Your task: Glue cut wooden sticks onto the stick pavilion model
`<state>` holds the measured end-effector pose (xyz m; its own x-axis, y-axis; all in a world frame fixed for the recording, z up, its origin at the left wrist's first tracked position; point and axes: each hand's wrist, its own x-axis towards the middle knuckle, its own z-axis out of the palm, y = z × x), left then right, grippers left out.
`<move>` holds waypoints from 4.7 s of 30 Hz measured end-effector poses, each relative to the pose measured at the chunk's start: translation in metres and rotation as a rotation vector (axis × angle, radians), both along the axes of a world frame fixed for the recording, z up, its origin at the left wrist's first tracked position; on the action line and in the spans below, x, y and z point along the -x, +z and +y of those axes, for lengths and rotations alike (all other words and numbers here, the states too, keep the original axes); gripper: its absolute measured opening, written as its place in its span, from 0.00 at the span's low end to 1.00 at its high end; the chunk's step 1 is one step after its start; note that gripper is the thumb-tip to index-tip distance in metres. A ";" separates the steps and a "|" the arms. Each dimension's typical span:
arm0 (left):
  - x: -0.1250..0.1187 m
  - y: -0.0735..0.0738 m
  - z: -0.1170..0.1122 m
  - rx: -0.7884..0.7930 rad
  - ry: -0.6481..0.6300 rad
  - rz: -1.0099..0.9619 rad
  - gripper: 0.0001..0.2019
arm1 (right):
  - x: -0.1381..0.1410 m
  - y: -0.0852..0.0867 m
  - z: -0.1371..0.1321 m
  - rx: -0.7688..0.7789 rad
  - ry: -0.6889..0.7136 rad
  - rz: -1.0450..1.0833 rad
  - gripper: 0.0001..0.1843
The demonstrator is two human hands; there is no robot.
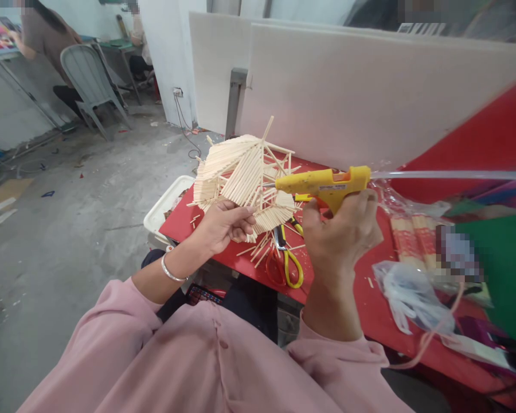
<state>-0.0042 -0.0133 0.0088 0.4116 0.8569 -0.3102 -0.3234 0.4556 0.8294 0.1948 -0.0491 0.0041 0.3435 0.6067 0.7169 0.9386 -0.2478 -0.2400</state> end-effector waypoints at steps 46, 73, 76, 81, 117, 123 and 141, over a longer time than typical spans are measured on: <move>0.000 -0.007 -0.010 -0.048 0.097 0.003 0.15 | 0.001 0.001 -0.002 0.063 0.057 -0.005 0.20; -0.005 -0.011 -0.003 -0.097 0.053 0.014 0.13 | 0.002 0.000 0.013 -0.042 0.015 -0.028 0.20; -0.009 -0.008 -0.005 -0.118 0.091 0.056 0.13 | 0.000 -0.003 0.013 -0.056 0.018 -0.026 0.18; -0.012 -0.001 -0.006 -0.112 0.114 0.066 0.13 | -0.001 -0.004 0.011 -0.072 0.029 -0.034 0.18; -0.002 0.000 0.006 0.077 0.058 -0.098 0.08 | 0.004 0.000 0.005 0.045 -0.012 0.014 0.21; -0.001 -0.005 0.006 0.039 0.032 -0.070 0.08 | 0.005 0.000 0.007 0.027 -0.022 0.014 0.21; 0.000 -0.007 0.007 0.052 0.018 -0.115 0.07 | 0.004 -0.004 0.011 -0.003 -0.035 0.011 0.20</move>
<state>-0.0046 -0.0066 0.0017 0.4314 0.8486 -0.3061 -0.4238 0.4902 0.7616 0.1912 -0.0376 -0.0003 0.3728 0.5922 0.7144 0.9265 -0.2802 -0.2512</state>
